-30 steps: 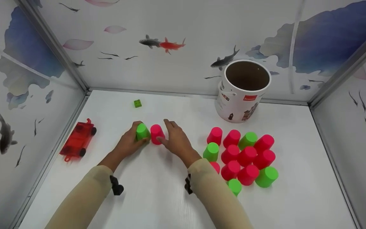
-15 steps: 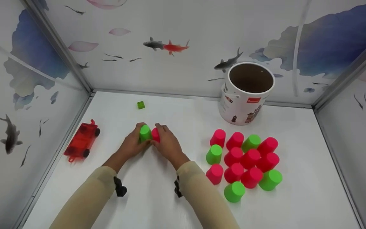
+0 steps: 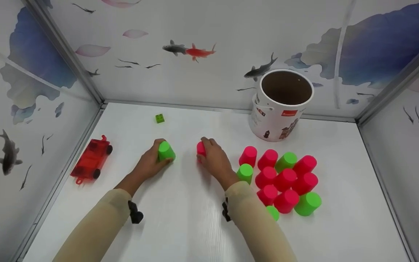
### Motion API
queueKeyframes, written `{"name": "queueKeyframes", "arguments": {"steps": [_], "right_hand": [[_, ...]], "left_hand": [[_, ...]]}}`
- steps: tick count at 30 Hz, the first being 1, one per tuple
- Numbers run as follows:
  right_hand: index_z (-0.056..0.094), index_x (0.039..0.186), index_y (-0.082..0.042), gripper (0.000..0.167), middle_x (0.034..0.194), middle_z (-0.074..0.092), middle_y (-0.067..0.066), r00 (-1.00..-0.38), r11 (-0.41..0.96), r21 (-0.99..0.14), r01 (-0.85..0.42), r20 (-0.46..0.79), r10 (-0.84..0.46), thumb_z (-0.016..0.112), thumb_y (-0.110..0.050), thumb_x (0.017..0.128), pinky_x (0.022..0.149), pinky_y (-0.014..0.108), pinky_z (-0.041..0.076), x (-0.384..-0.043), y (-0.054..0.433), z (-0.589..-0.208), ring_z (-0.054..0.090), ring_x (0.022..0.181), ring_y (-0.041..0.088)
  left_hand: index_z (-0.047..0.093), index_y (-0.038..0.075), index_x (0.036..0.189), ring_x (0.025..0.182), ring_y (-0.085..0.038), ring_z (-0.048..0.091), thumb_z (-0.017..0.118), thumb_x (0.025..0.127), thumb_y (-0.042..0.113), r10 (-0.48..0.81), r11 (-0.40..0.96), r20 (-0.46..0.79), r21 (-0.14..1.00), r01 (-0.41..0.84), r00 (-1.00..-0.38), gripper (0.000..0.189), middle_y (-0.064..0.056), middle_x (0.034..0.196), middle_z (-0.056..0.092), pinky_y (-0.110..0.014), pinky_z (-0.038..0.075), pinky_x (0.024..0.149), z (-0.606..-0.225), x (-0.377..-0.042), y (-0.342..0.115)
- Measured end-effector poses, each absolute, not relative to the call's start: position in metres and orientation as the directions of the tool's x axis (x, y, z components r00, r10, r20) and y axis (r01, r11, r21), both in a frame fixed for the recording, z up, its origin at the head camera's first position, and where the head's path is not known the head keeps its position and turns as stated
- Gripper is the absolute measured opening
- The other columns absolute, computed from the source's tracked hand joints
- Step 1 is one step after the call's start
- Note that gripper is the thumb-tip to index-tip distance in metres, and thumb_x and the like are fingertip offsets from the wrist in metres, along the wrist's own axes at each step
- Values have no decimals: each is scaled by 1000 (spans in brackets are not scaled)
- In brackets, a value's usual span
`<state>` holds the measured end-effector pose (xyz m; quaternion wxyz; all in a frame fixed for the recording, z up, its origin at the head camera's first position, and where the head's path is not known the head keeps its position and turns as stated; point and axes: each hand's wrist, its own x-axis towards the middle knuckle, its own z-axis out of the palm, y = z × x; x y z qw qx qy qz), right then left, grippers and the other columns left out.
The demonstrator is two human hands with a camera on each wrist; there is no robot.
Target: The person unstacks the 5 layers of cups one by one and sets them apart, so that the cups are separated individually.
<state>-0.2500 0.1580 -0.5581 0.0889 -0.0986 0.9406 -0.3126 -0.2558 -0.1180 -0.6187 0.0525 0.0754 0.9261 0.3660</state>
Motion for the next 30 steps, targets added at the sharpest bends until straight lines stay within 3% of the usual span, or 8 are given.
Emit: {"name": "queueKeyframes", "arguments": {"steps": [5,14,26,30], "right_hand": [[34,171,-11,87,171,42,24,-970,801,-597,-51,-162,-182,83,-15,99,116,62,57,-257,191,-550,41,159,48],[33,171,-3,88,173,36,29,-945,863,-506,18,-290,-151,82,-16,100,117,62,55,-267,209,-547,39,159,51],[40,170,-4,80,165,49,28,-927,903,-430,12,-343,-151,81,-18,102,118,59,56,-275,207,-537,50,151,48],[40,169,-5,81,163,51,26,-923,904,-427,21,-357,-147,82,-17,101,117,59,57,-275,205,-536,51,150,47]], "left_hand": [[35,24,160,140,-38,64,79,105,31,166,720,-40,688,93,-985,71,-17,154,62,-59,53,120,-620,-256,-120],[35,22,162,141,-39,64,78,105,34,174,705,-40,703,96,-984,72,-19,154,62,-59,53,120,-622,-254,-119],[33,20,161,142,-41,63,78,106,31,178,700,-43,708,96,-983,73,-22,155,61,-59,52,120,-619,-254,-114],[33,19,162,140,-39,63,78,106,31,235,695,-44,706,136,-971,73,-20,154,62,-58,53,119,-616,-244,-96]]}}
